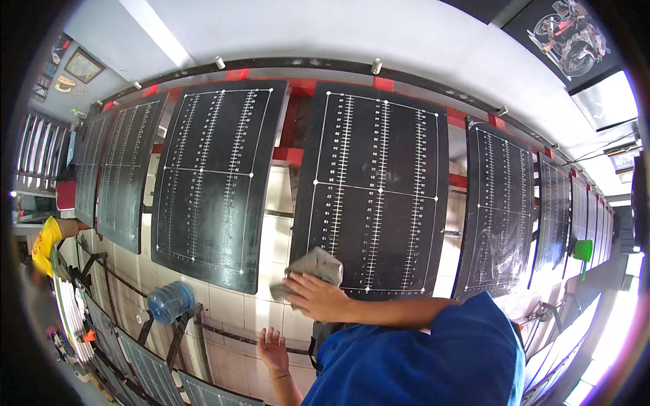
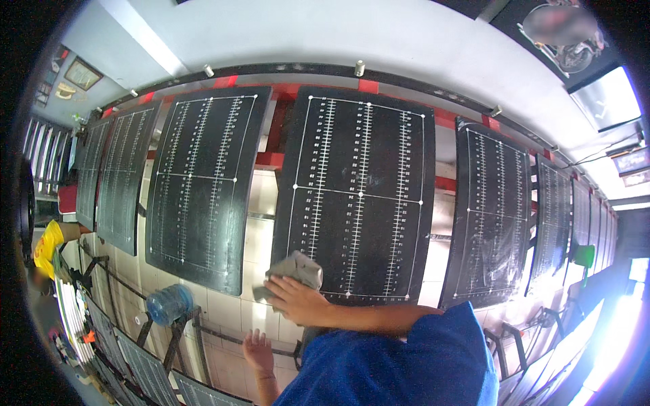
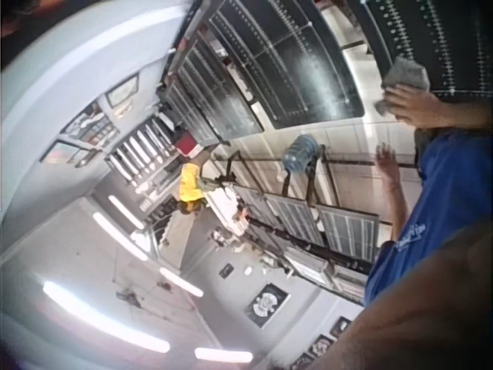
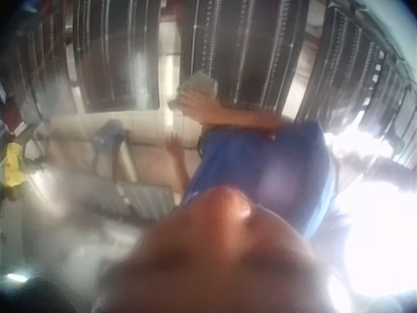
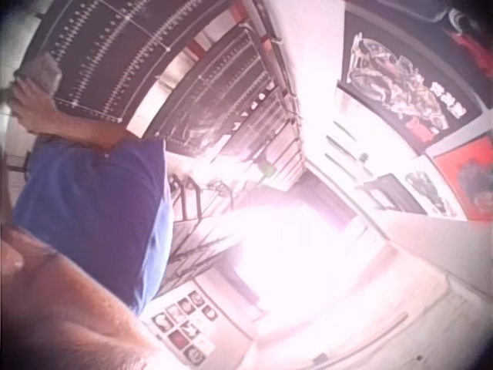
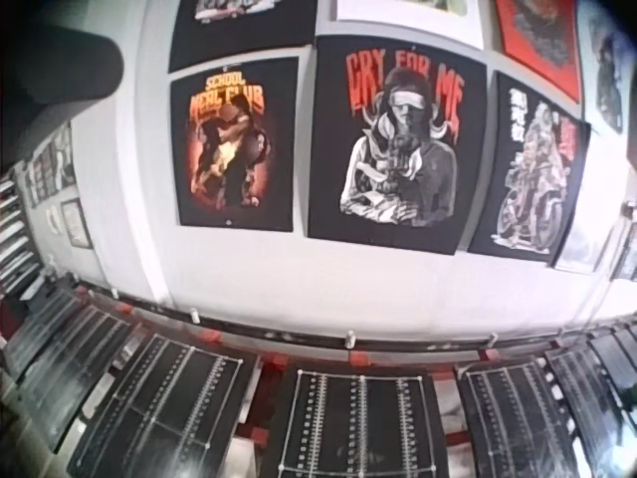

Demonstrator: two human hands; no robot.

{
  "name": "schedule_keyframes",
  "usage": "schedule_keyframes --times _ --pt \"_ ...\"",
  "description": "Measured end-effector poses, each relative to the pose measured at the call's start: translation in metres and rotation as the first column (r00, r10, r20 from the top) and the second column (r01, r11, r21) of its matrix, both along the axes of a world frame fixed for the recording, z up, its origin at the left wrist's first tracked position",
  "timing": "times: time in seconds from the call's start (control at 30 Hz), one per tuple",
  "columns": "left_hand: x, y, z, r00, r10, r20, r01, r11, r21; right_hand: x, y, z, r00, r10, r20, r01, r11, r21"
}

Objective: The person cleans a large black screen mounted on a wall. They pour water from a green scoop onto the screen and wipe it with a cloth, repeating the process to clean the surface.

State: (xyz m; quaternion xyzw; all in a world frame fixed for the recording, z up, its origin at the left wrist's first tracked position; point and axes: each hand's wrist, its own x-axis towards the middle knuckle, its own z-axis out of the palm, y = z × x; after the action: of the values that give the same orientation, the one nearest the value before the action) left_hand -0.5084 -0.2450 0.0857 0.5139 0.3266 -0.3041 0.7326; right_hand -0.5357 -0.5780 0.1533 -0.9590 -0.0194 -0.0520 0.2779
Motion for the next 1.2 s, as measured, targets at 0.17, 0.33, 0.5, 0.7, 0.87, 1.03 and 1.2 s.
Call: schedule_keyframes --times 0.17,0.33,0.5,0.7,0.87,1.03,1.2 --pt "-0.041 0.043 -0.052 0.977 -0.140 -0.162 0.147 0.988 0.035 0.091 -0.113 0.035 0.906 -0.093 -0.413 0.119 0.992 0.039" --pt "-0.052 0.056 -0.031 0.916 -0.259 -0.307 0.318 0.934 0.160 0.146 -0.340 -0.037 0.742 -0.621 0.254 0.666 0.728 -0.166" --pt "-0.094 0.095 -0.034 0.932 -0.182 -0.314 0.253 0.946 0.202 0.041 -0.443 -0.026 0.371 -0.928 0.044 0.916 0.357 -0.183" --pt "-0.091 0.107 -0.065 0.907 -0.316 -0.279 0.333 0.943 0.017 -0.081 -0.437 -0.046 0.411 -0.839 0.357 0.911 0.365 -0.191" --pt "-0.085 0.106 -0.095 0.938 -0.284 -0.202 0.280 0.959 -0.046 -0.186 -0.178 -0.046 0.617 -0.750 0.240 0.785 0.610 -0.110" --pt "-0.105 0.125 -0.085 0.972 -0.178 -0.155 0.165 0.982 -0.096 -0.253 -0.028 -0.015 0.668 -0.744 -0.009 0.732 0.659 -0.170" --pt "-0.109 0.122 -0.053 0.973 -0.178 -0.147 0.184 0.983 0.029 -0.125 -0.087 -0.029 0.403 -0.915 0.030 0.885 0.381 -0.269"
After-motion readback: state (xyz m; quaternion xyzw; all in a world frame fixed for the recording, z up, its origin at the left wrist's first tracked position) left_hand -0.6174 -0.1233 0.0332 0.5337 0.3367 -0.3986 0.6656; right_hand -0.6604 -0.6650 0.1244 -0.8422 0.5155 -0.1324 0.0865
